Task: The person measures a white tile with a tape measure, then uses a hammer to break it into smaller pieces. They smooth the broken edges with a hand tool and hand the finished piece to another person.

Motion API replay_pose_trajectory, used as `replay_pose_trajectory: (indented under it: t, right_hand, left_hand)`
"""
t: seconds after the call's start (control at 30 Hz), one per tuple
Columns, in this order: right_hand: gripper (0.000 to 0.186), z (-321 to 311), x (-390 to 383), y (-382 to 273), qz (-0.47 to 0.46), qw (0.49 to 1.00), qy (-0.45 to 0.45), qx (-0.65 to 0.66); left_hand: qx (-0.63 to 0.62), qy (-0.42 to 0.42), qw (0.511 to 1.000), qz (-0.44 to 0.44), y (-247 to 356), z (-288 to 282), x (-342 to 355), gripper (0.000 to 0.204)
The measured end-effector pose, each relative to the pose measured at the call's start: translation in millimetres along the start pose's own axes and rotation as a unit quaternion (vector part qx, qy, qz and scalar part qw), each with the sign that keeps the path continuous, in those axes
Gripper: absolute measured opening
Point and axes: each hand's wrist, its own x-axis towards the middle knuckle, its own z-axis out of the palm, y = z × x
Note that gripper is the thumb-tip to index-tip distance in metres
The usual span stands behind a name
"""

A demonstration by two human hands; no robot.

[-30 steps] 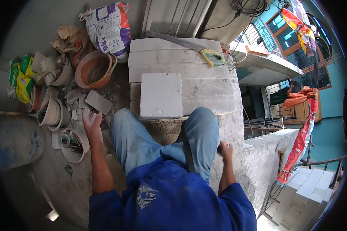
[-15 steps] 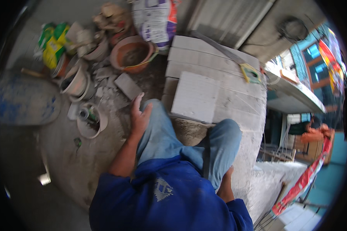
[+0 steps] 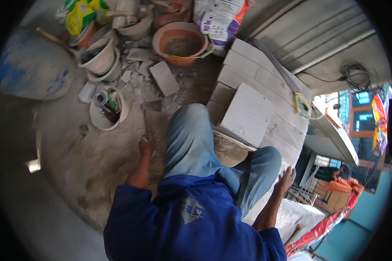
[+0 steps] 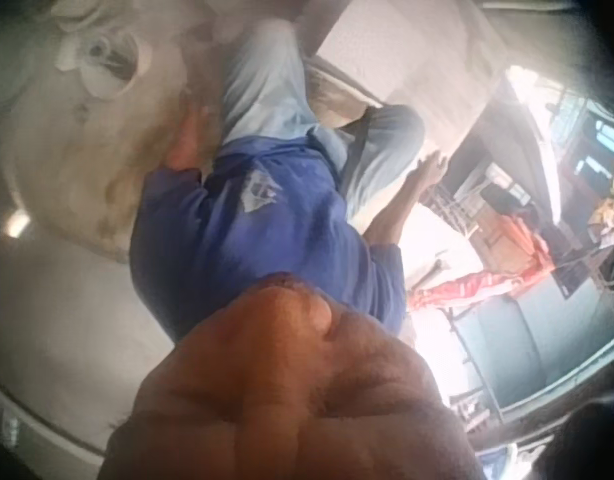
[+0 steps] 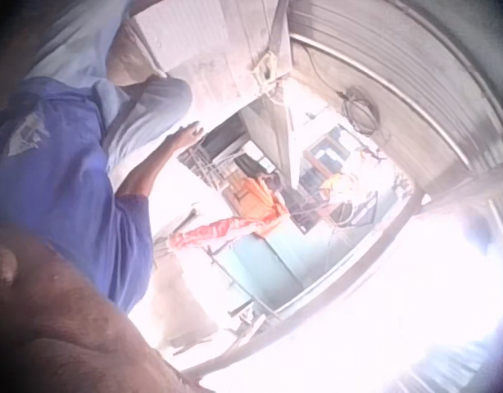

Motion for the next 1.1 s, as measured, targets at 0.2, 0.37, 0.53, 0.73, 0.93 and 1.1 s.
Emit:
replay_pose_trajectory:
  t: [0.2, 0.37, 0.53, 0.73, 0.93, 1.1]
  right_hand:
    - [0.057, 62, -35, -73, -0.238, 0.961, -0.042, -0.136]
    - [0.061, 79, -82, -70, -0.395, 0.865, -0.035, -0.308]
    - [0.055, 89, -98, -81, -0.393, 0.842, -0.063, -0.363]
    - [0.050, 88, -107, -86, -0.380, 0.843, -0.060, -0.376]
    - [0.049, 92, -101, -82, -0.396, 0.878, -0.054, -0.263]
    - [0.057, 106, -139, -104, -0.187, 0.947, -0.262, 0.003]
  left_hand:
    - [0.112, -0.030, 0.993, 0.034, -17, 40, 55, 0.082]
    - [0.365, -0.054, 0.926, 0.086, -36, 100, 90, 0.113]
    - [0.253, 0.059, 0.963, 0.078, -34, 87, 80, 0.055]
    - [0.205, -0.047, 0.977, 0.039, -12, 59, 74, 0.051]
    - [0.013, -0.149, 0.988, -0.046, 15, 8, 58, 0.047]
    - [-0.215, -0.219, 0.951, -0.040, 94, -76, 31, 0.044]
